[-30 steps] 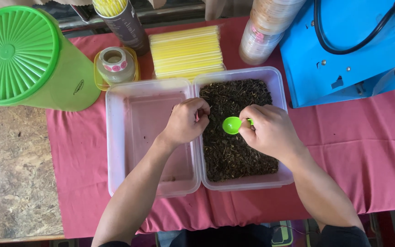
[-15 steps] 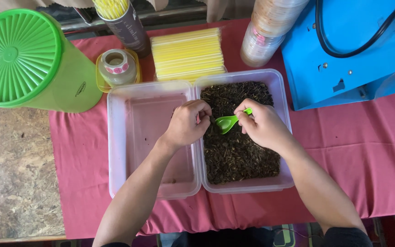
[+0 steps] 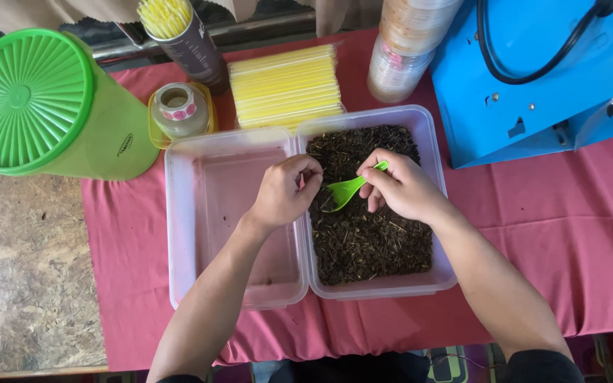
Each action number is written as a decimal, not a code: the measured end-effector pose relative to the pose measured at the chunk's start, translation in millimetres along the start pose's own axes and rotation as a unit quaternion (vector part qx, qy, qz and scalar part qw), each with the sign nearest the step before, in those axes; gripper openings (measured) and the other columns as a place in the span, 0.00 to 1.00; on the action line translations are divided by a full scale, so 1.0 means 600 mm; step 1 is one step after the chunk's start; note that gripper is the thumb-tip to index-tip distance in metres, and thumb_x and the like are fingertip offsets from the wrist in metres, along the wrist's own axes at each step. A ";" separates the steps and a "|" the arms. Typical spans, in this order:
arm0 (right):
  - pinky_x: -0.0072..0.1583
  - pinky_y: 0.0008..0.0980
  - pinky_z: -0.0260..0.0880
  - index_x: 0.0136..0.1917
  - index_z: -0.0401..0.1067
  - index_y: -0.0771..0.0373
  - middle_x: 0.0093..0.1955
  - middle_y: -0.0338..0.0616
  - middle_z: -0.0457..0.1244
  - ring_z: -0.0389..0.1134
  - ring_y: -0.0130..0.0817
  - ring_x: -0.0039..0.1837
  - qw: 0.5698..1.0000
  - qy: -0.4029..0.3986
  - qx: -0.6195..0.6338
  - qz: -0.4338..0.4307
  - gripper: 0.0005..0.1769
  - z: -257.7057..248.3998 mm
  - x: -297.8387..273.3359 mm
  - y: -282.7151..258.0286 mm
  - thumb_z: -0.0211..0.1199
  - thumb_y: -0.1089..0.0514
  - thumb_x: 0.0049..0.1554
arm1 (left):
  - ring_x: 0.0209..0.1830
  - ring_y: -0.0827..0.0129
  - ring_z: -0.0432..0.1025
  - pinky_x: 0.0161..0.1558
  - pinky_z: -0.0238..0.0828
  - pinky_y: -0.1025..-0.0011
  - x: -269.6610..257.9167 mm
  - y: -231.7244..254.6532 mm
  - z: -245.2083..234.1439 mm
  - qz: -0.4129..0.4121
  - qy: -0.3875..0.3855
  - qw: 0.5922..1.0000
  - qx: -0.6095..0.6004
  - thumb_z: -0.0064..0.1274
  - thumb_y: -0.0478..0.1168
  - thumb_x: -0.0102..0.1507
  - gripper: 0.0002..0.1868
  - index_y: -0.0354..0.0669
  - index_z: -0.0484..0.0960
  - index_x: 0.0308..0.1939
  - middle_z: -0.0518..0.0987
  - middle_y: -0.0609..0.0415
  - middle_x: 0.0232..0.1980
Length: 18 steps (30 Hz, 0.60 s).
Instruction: Sorting through dried tea leaves to remove stems and debris using a small scoop and hands
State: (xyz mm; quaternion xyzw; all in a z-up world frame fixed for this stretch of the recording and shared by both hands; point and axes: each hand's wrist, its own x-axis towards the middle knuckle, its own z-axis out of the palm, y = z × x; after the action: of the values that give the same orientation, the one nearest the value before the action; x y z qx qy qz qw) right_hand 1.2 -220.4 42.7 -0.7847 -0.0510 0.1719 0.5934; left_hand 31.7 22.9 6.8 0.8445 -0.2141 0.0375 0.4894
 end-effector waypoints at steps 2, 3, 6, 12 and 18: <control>0.37 0.32 0.76 0.47 0.71 0.68 0.35 0.51 0.69 0.74 0.33 0.31 1.000 0.016 0.009 -0.003 0.08 -0.006 0.005 0.009 0.52 0.63 0.65 | 0.19 0.63 0.69 0.25 0.70 0.66 -0.001 0.015 -0.005 0.002 -0.006 1.000 -0.009 0.58 0.34 0.59 0.03 0.47 0.83 0.34 0.76 0.56 0.23; 0.37 0.31 0.76 0.47 0.71 0.67 0.34 0.50 0.69 0.73 0.32 0.31 0.999 0.028 0.017 -0.009 0.08 -0.008 0.010 0.012 0.53 0.63 0.65 | 0.19 0.63 0.68 0.25 0.69 0.66 0.000 0.022 -0.009 0.004 -0.007 1.000 -0.016 0.57 0.35 0.60 0.02 0.46 0.83 0.32 0.76 0.55 0.24; 0.37 0.32 0.75 0.46 0.71 0.66 0.33 0.51 0.69 0.73 0.34 0.30 0.998 0.058 0.017 -0.026 0.07 -0.010 0.011 0.016 0.54 0.63 0.65 | 0.21 0.65 0.65 0.27 0.69 0.66 -0.002 0.026 -0.015 0.001 -0.031 0.998 -0.052 0.56 0.35 0.60 0.02 0.47 0.84 0.35 0.76 0.56 0.26; 0.36 0.33 0.75 0.46 0.72 0.67 0.31 0.51 0.68 0.71 0.34 0.29 0.993 0.115 0.014 -0.033 0.08 -0.012 0.010 0.007 0.54 0.64 0.64 | 0.26 0.55 0.71 0.33 0.71 0.58 -0.001 0.036 -0.025 0.062 -0.059 0.996 0.003 0.71 0.41 0.50 0.15 0.44 0.81 0.36 0.75 0.52 0.30; 0.37 0.35 0.76 0.48 0.72 0.67 0.32 0.53 0.69 0.72 0.35 0.30 0.993 0.115 0.005 -0.023 0.08 -0.010 0.008 0.001 0.54 0.63 0.64 | 0.32 0.56 0.77 0.38 0.73 0.59 0.000 0.025 -0.018 0.058 -0.062 0.996 0.027 0.70 0.39 0.52 0.11 0.44 0.83 0.34 0.78 0.52 0.30</control>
State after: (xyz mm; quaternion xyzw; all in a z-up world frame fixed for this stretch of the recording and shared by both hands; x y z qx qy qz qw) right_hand 7.7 -224.7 42.7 -0.7952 0.0000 0.0668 0.6027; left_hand 26.9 25.7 24.7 0.8444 -0.2916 0.0197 0.4491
